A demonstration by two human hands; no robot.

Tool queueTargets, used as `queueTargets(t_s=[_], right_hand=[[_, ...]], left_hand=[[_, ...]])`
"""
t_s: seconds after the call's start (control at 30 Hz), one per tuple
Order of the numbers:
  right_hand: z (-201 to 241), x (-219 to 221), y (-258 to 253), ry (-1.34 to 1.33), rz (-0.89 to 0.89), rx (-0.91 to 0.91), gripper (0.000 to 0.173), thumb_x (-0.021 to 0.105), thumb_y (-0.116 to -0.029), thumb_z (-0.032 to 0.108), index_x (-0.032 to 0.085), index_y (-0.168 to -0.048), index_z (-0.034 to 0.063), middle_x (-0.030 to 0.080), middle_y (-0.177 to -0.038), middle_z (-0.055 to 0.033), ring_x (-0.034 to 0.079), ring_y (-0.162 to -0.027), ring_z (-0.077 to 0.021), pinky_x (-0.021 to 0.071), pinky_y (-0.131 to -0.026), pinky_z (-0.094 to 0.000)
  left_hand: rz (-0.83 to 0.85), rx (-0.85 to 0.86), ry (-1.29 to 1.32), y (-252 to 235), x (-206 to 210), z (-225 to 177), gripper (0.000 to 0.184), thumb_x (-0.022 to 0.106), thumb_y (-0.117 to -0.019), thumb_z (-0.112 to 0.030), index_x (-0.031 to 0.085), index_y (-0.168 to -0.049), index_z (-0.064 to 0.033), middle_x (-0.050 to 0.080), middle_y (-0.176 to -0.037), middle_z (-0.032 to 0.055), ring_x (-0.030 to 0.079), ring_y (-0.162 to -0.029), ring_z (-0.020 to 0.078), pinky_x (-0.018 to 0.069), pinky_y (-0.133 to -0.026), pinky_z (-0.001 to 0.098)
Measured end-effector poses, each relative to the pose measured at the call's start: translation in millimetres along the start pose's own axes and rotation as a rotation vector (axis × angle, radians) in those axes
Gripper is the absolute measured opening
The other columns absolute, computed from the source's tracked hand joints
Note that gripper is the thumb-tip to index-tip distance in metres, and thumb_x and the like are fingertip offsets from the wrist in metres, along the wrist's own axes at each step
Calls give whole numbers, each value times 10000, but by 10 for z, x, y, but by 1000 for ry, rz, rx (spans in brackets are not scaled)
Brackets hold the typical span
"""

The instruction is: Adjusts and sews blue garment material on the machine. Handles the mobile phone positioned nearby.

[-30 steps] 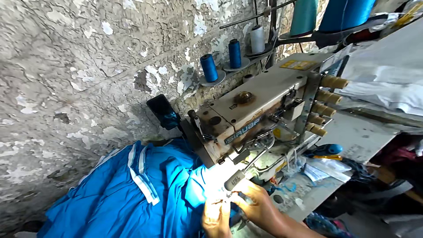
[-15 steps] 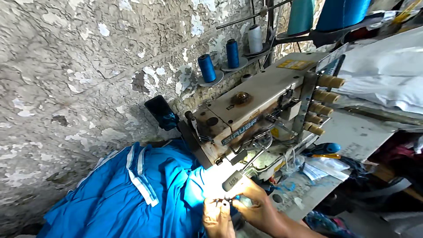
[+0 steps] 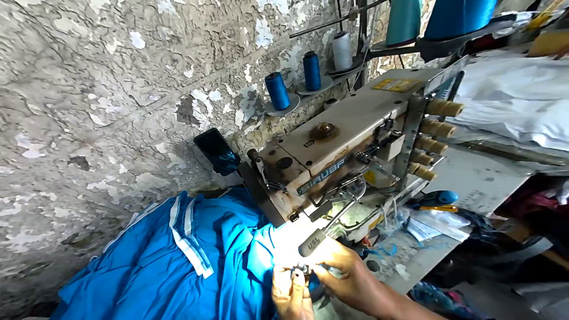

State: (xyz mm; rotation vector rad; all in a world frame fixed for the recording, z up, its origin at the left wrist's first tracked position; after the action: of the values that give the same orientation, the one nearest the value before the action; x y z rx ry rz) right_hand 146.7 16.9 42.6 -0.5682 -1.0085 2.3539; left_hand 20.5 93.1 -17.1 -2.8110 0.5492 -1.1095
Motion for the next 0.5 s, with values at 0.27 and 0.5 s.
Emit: queueTargets(t_s=[0.27, 0.5], right_hand=[[-25, 62, -7, 42, 107, -22, 88, 664, -872, 79, 732, -831, 41, 722, -858, -74, 675, -882, -79, 515, -838, -146], [-157, 130, 79, -17, 47, 163, 94, 664, -857, 93, 727, -849, 24, 718, -883, -81, 674, -909, -65, 529, -845, -159]], left_hand=[[9, 102, -256, -18, -28, -103, 289, 631, -876, 127, 708, -1010, -117, 767, -921, -35, 728, -842, 60, 614, -794, 257], [99, 312, -467, -16, 10, -200, 110, 778, -884, -171, 764, -974, -232, 755, -943, -138, 704, -876, -11, 592, -826, 203]])
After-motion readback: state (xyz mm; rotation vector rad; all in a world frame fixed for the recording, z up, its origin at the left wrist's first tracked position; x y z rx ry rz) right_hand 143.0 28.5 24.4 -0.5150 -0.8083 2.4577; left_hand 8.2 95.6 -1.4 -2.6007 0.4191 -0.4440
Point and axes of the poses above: each hand's wrist, its own y-axis away from the middle knuckle, its own x-axis out of the palm, z = x × y, the point moved 10 cm from there along -y, towards the middle knuckle
